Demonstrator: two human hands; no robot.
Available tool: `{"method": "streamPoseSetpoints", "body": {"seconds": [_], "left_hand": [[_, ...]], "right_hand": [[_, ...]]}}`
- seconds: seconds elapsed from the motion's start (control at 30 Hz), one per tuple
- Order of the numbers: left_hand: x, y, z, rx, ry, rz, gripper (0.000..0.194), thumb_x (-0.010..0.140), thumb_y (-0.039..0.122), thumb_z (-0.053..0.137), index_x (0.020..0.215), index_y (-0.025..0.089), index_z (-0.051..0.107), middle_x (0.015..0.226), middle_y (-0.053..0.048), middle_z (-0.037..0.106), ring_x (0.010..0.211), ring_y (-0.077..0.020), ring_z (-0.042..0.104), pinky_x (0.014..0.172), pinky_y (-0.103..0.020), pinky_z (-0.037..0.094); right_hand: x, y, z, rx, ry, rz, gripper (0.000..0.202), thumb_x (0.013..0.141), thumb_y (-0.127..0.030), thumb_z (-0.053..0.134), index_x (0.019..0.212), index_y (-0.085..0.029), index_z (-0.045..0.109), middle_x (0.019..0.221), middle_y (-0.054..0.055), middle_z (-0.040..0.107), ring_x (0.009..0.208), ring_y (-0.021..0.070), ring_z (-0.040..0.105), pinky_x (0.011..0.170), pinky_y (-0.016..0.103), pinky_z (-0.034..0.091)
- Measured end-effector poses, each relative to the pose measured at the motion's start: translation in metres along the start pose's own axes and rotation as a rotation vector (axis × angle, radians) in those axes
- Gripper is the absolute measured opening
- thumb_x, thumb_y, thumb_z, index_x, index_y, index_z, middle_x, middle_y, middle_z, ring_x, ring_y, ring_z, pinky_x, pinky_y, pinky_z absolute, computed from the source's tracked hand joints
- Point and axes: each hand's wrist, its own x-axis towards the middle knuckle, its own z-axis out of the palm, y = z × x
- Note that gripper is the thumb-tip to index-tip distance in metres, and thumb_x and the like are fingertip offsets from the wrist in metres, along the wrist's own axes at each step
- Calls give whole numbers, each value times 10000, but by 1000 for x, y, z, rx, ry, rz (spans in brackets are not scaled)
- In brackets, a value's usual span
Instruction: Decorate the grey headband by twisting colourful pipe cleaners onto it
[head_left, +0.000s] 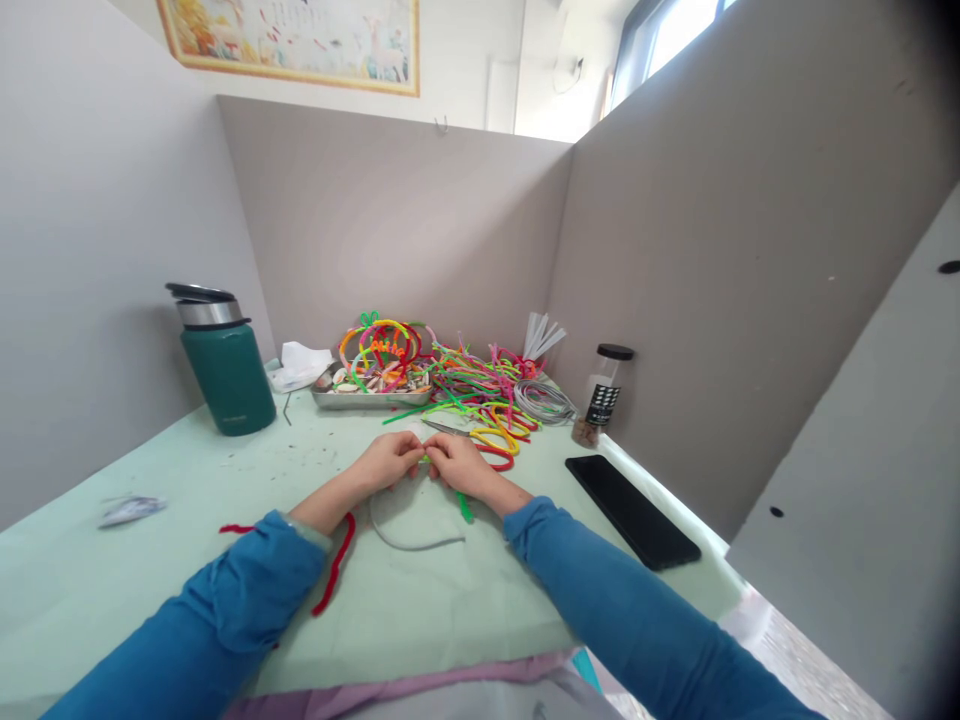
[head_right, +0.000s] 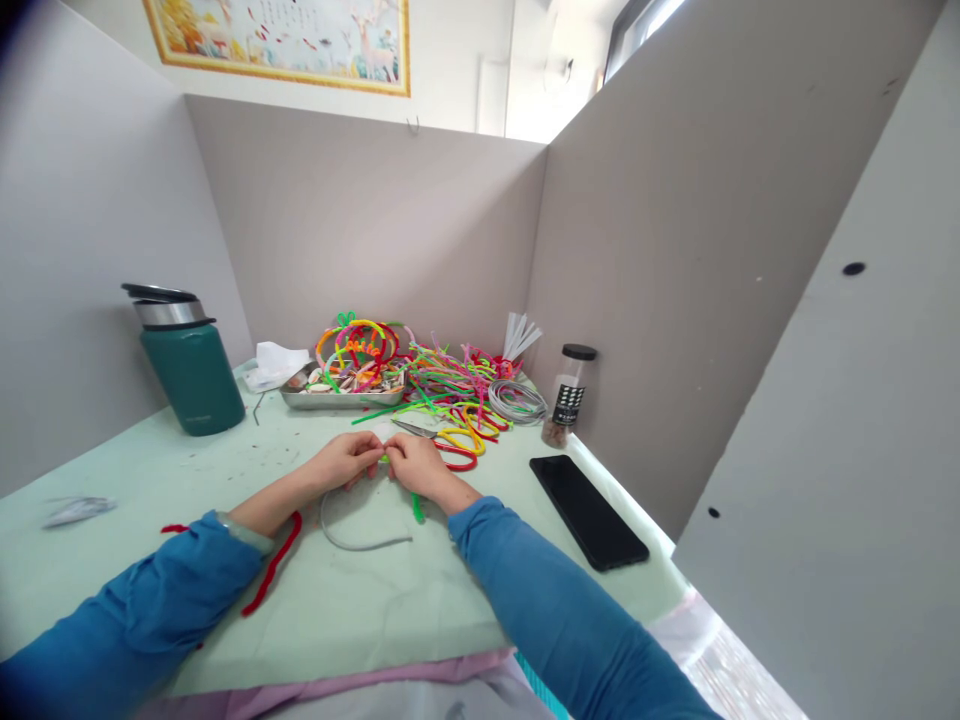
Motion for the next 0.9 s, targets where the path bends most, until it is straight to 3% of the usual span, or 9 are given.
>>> {"method": "streamPoseSetpoints", "body": {"seconds": [0.9], "left_hand": [[-2,2,-1,36,-14,8,280,724,433,458,746,164,532,579,25,584,324,-54,386,343,-184,280]], "right_hand": [[-1,-1,-1,-64,-14,-33,202,840,-186,414,871,-178,613,635,-15,618,586,102,515,577,205,347]]}}
